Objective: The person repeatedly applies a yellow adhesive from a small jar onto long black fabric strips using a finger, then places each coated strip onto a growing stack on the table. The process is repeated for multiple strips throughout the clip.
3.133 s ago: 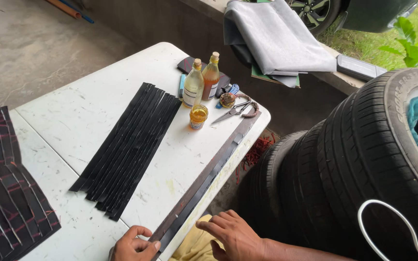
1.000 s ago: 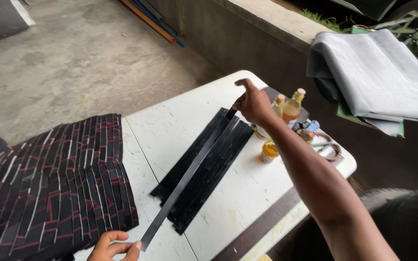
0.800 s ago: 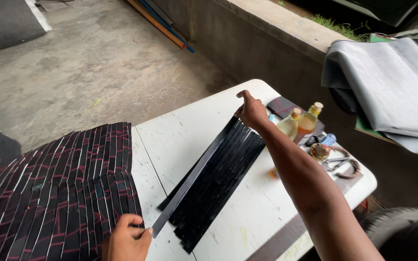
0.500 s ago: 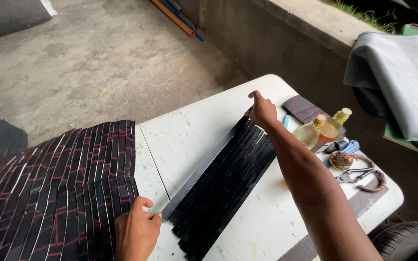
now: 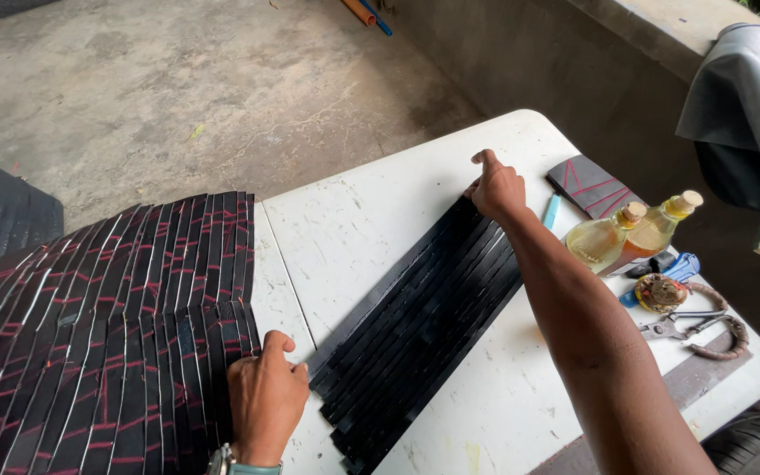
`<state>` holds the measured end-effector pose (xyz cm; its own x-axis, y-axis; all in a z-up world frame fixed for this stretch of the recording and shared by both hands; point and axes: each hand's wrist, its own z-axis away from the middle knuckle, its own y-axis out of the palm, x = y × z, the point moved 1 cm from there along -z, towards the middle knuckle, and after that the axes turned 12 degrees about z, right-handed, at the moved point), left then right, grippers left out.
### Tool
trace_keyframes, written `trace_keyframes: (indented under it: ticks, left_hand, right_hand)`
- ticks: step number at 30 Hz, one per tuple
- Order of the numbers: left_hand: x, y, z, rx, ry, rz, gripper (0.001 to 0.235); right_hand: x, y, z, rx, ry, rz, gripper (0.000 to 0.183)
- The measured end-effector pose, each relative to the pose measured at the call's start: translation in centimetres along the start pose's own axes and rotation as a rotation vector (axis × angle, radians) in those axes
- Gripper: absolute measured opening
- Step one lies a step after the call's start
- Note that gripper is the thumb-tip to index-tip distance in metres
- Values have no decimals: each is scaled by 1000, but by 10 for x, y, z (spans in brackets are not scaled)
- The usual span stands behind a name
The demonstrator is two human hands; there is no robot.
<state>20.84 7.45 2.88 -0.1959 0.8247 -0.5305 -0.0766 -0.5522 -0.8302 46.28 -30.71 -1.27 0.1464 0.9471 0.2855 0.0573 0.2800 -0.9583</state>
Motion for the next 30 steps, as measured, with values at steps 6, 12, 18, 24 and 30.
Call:
trace_keyframes:
  ticks: [6,12,18,24,30]
  left_hand:
    - [4,17,-4,-75,91,-100,36]
    - [7,23,-1,-144,149,-85,20]
    - [13,7,29,-179,256,-31,23]
    - [96,-17,120,486,-101,-286,42]
    - [167,-29,166,359,-214,-225,44]
  right_hand:
    - [-2,5,-1,9,54,-63,65]
    - [-10,3,-5,-226,-14,-219,74]
    - [32,-42,51,-361,-146,-340,65]
    - [57,-87,180,-322,-256,-477,65]
    - [45,-88,313,-335,-371,-493,60]
